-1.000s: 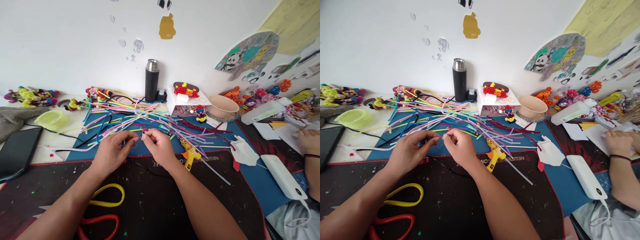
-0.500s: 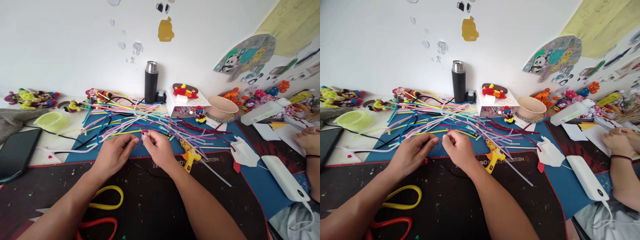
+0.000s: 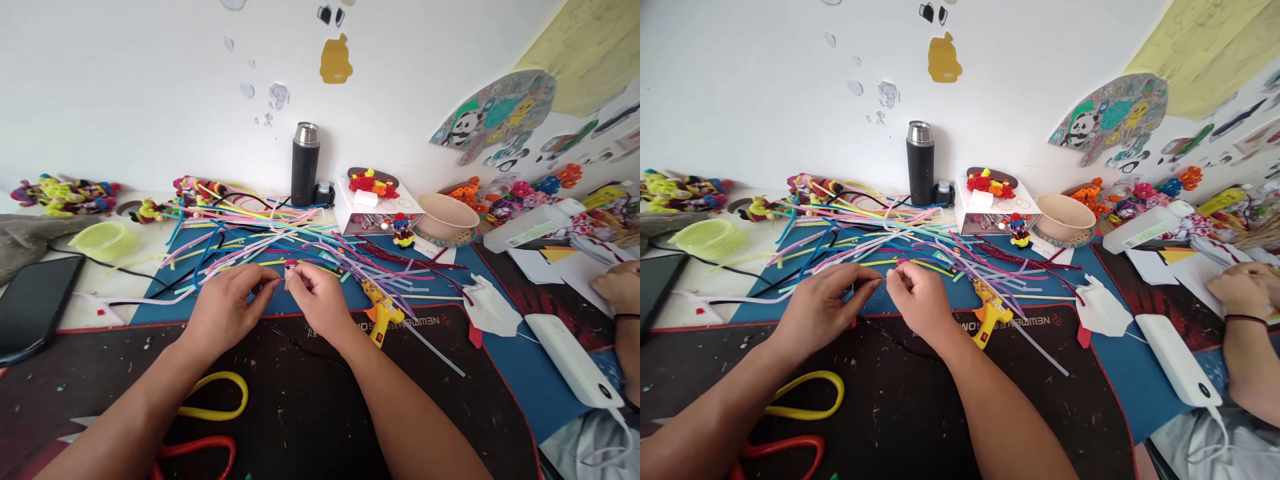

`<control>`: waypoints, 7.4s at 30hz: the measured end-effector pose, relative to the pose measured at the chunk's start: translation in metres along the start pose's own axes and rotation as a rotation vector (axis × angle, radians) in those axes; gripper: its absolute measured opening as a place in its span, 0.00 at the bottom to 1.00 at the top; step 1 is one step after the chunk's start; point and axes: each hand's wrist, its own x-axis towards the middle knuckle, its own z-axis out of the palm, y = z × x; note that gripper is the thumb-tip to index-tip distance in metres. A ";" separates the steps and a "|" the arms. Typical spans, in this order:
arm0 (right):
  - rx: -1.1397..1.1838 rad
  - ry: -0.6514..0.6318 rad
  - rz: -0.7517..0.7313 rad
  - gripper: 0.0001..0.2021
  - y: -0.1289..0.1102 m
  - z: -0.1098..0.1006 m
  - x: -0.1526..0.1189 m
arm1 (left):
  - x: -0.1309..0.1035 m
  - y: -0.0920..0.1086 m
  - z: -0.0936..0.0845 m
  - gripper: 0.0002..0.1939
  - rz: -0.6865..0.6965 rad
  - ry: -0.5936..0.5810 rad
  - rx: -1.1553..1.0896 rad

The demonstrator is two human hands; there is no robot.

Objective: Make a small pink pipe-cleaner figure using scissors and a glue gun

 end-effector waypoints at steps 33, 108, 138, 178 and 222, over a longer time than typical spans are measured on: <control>-0.346 0.060 -0.187 0.09 0.006 0.002 -0.004 | -0.003 -0.005 0.004 0.14 0.093 0.087 0.270; -0.381 0.140 -0.170 0.08 -0.002 0.006 -0.005 | 0.001 0.011 -0.004 0.20 -0.330 0.015 -0.187; -0.386 0.093 -0.257 0.09 -0.001 0.006 -0.009 | 0.010 0.015 -0.016 0.16 -0.466 -0.091 -0.220; -0.312 0.047 -0.197 0.08 -0.008 0.005 -0.010 | 0.016 0.000 -0.022 0.20 -0.637 -0.239 -0.611; -0.343 0.061 -0.208 0.12 -0.008 0.006 -0.011 | 0.015 0.007 -0.012 0.16 -0.871 -0.168 -1.015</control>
